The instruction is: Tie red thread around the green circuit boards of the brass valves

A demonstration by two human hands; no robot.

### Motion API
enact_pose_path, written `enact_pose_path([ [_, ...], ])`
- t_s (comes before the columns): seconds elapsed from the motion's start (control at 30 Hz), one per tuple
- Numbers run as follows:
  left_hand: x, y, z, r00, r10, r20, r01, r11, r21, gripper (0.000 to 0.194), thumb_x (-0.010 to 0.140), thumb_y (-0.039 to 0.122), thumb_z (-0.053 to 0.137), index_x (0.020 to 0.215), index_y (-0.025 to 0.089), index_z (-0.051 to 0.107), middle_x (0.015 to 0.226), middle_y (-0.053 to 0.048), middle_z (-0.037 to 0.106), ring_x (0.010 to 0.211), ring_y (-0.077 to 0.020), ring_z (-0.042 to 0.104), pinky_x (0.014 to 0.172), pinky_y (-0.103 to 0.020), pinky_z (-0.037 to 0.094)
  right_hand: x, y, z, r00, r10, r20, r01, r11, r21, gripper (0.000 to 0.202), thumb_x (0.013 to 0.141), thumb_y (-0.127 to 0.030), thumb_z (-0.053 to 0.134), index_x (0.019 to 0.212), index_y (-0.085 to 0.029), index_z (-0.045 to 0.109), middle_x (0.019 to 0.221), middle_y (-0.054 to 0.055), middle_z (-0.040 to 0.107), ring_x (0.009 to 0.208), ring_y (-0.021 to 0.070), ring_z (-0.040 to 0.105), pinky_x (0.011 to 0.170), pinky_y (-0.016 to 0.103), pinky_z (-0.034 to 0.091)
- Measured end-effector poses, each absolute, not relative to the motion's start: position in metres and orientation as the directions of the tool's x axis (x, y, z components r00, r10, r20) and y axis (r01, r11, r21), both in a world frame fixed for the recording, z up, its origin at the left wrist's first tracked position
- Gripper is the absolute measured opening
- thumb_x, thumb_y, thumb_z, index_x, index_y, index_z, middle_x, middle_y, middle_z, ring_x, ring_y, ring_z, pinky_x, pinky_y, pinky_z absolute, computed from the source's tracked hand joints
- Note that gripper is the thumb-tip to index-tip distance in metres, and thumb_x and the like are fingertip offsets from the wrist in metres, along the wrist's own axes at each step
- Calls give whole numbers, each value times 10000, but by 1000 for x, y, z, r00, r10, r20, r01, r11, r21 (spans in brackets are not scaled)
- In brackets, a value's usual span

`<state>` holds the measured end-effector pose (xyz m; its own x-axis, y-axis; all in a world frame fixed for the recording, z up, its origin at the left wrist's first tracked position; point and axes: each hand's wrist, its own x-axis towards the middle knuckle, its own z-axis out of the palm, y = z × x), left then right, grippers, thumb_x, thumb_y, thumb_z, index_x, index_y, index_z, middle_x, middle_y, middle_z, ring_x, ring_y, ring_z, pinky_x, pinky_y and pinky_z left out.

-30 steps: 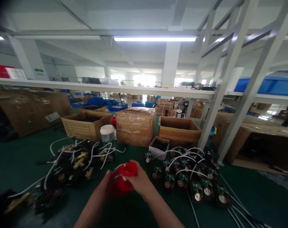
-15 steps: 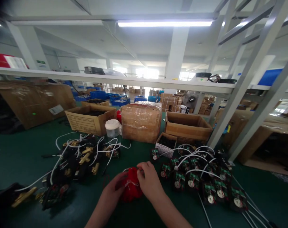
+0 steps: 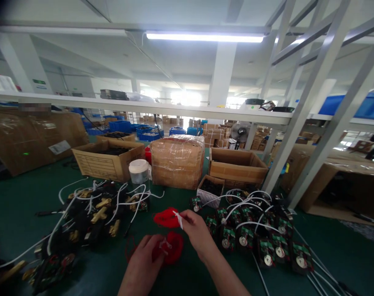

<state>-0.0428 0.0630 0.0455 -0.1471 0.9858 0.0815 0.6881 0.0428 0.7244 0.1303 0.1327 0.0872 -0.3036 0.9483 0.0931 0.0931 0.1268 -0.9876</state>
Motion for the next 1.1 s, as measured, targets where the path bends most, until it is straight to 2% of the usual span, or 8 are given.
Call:
enact_pose_path([
  [0.13,-73,86,64,-231,971,57,637,106,764,312,783,259,593,1066,260,725,1051,-54,738,939,-253,701,828,-332,528,146,128,100,-293,946,136,-92,114,-989,345,875,-534,688,864,-189,705,820,13,663,846,203,582,807,305,430],
  [0.27,-98,104,79,-244,970,20,705,163,691,311,770,302,618,1033,217,759,992,-93,774,880,-300,717,808,-385,540,155,123,100,-285,951,121,-252,48,-967,339,849,-515,748,868,-178,724,840,15,656,820,183,544,801,298,405],
  [0.4,-97,94,76,-225,962,153,833,109,542,459,870,295,494,1247,127,695,1330,-200,653,1176,-379,616,1040,-514,446,159,113,97,-302,953,19,-343,-91,-935,373,830,-534,762,923,-173,749,899,38,678,840,189,550,801,299,408],
  [0.57,-87,58,31,-125,959,255,959,50,280,516,901,378,530,1410,315,586,1596,-88,442,1448,-390,392,1153,-593,347,167,102,87,-264,964,-38,-362,-135,-922,361,811,-525,786,934,-186,765,924,39,683,843,192,558,796,298,413],
  [0.67,-89,55,2,-139,973,183,941,73,330,547,903,287,508,1449,292,545,1617,-109,397,1429,-371,445,1155,-560,388,172,96,82,-254,964,-79,-347,-167,-923,375,797,-539,798,942,-195,765,930,43,684,842,201,562,792,309,416],
  [0.77,-92,71,-5,-38,993,112,876,-21,482,570,899,170,445,1453,265,542,1627,-110,370,1439,-331,452,1172,-481,404,172,90,83,-280,956,-83,-337,-179,-924,388,780,-557,803,887,-188,752,874,40,668,818,202,557,776,311,415],
  [0.9,-88,96,12,55,984,167,765,-149,627,558,906,124,411,1410,287,589,1610,-80,406,1426,-293,477,1204,-468,360,168,81,92,-314,948,-44,-344,-157,-926,388,775,-548,806,816,-172,718,798,19,634,756,173,522,741,289,391],
  [1.1,-70,66,53,-104,959,262,905,-18,424,606,816,51,478,1299,357,680,1523,-54,544,1430,-378,421,1135,-646,354,165,67,93,-369,929,-28,-331,-160,-930,353,833,-502,770,833,-152,722,770,11,624,726,150,508,718,267,368],
])
